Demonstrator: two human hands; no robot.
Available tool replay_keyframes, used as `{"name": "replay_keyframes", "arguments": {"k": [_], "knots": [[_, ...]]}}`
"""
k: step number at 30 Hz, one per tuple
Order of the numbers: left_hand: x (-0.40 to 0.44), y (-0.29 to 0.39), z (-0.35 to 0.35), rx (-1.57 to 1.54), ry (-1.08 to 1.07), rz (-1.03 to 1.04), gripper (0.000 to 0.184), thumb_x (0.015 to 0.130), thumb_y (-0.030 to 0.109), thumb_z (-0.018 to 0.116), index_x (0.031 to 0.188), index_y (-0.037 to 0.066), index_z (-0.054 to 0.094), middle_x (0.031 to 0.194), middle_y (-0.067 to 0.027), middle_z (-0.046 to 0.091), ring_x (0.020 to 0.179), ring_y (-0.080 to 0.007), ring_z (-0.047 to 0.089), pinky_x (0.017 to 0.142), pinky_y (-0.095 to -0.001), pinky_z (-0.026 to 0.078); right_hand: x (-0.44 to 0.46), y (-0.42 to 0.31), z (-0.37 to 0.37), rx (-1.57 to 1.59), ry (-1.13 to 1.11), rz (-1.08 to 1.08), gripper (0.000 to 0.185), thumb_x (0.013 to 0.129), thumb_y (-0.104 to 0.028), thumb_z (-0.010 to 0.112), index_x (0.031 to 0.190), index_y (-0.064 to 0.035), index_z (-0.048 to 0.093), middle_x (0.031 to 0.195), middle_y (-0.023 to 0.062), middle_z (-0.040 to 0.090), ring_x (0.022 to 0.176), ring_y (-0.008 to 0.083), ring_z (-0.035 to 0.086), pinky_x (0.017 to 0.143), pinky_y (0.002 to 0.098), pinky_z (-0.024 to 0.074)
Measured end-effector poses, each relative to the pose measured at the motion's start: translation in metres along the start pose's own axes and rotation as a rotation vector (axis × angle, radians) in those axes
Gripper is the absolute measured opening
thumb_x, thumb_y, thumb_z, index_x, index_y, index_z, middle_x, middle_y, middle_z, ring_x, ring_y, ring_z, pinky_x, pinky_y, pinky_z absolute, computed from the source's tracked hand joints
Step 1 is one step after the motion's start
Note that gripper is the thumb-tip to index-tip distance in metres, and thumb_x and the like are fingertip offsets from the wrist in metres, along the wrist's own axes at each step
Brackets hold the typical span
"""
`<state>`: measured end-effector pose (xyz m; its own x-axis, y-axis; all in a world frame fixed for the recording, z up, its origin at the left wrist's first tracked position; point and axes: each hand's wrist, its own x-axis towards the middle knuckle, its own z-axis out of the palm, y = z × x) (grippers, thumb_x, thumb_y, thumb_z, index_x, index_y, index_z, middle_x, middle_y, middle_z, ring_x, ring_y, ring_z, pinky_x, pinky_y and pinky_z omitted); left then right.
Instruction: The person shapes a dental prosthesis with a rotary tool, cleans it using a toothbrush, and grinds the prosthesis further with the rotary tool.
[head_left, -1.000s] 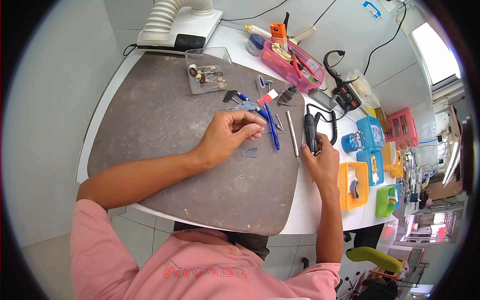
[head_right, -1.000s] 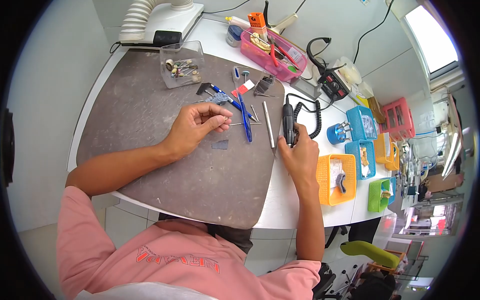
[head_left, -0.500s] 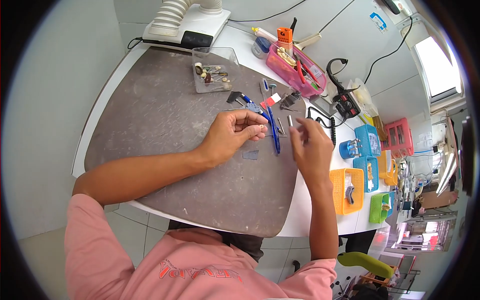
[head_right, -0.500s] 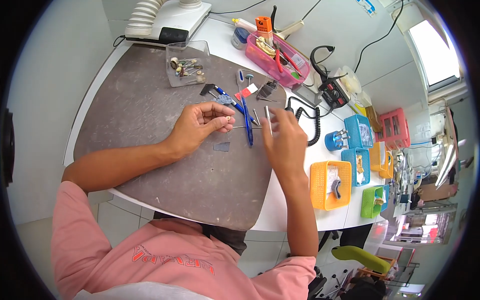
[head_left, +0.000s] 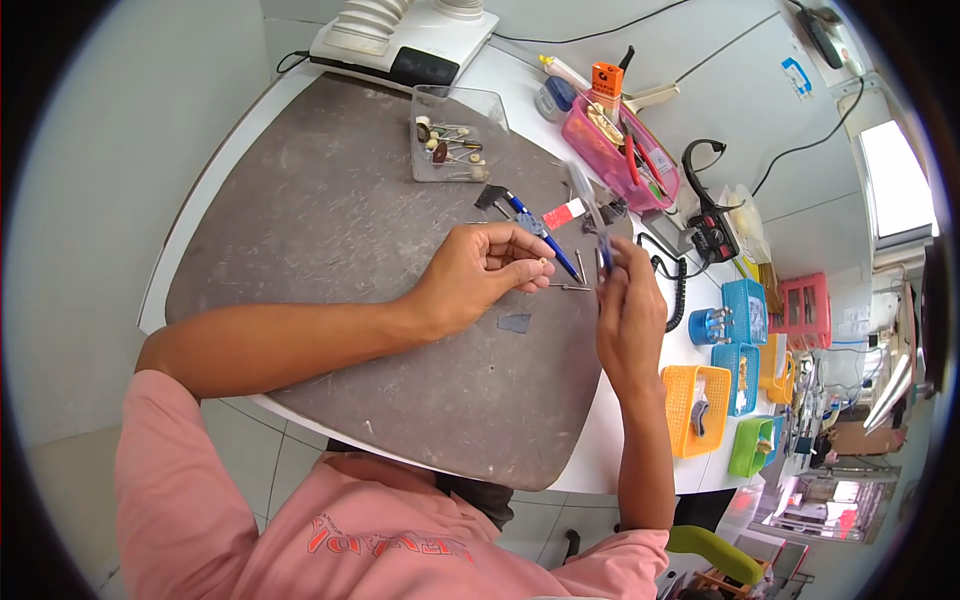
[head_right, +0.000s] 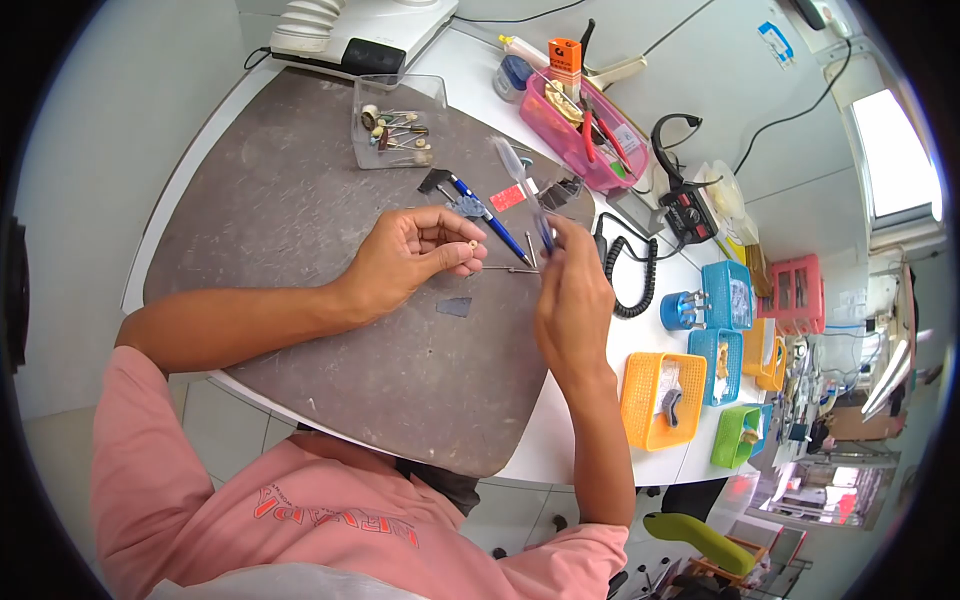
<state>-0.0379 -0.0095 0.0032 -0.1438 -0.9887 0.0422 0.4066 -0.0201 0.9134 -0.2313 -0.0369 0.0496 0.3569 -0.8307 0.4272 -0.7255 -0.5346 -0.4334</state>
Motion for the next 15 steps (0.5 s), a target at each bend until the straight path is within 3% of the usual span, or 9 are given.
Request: {"name": "replay_keyframes", "arguments": {"k": [3, 6, 10, 15], "knots": [[0.000, -0.004, -0.001, -0.001, 0.001, -0.002, 0.018, 0.090, 0.005, 0.064, 0.105, -0.004, 0.063, 0.097, -0.0099, 0.067, 0.088, -0.0137, 0.067, 0.081, -0.0242, 0.055, -0.017, 0.006, -0.008, 0.010, 0.022, -0.046, 0.016, 0.094, -0.004, 0.051, 0.107, 0.0002, 0.059, 0.084, 0.0153, 0.058, 0.067, 0.0286, 0.060, 0.063, 0.0356, 0.0476], [0.002, -0.006, -0.004, 0.010, -0.002, 0.003, 0.017, 0.090, 0.006, 0.064, 0.105, -0.004, 0.063, 0.095, -0.0084, 0.067, 0.086, -0.0124, 0.066, 0.080, -0.0242, 0.054, -0.030, 0.006, -0.012, 0.047, -0.111, -0.085, 0.013, 0.092, -0.007, 0.056, 0.100, -0.0008, 0.064, 0.073, 0.0116, 0.052, 0.056, 0.0245, 0.051, 0.052, 0.0350, 0.0398], [0.002, -0.003, -0.003, -0.028, 0.028, -0.048, 0.017, 0.090, 0.007, 0.065, 0.104, -0.003, 0.064, 0.094, -0.0068, 0.067, 0.084, -0.0105, 0.064, 0.079, -0.0241, 0.053, -0.037, 0.016, -0.007, 0.005, -0.123, -0.085, 0.024, 0.090, -0.008, 0.061, 0.113, -0.0057, 0.067, 0.071, 0.0085, 0.052, 0.052, 0.0198, 0.050, 0.049, 0.0317, 0.0390], [0.002, -0.001, -0.003, 0.007, 0.048, -0.065, 0.017, 0.090, 0.007, 0.065, 0.104, -0.003, 0.065, 0.094, -0.0066, 0.067, 0.085, -0.0102, 0.064, 0.079, -0.0233, 0.053, -0.040, 0.033, -0.033, -0.087, -0.114, -0.061, 0.024, 0.088, -0.008, 0.064, 0.111, -0.0064, 0.069, 0.067, 0.0067, 0.051, 0.050, 0.0163, 0.048, 0.047, 0.0299, 0.0398]]}}
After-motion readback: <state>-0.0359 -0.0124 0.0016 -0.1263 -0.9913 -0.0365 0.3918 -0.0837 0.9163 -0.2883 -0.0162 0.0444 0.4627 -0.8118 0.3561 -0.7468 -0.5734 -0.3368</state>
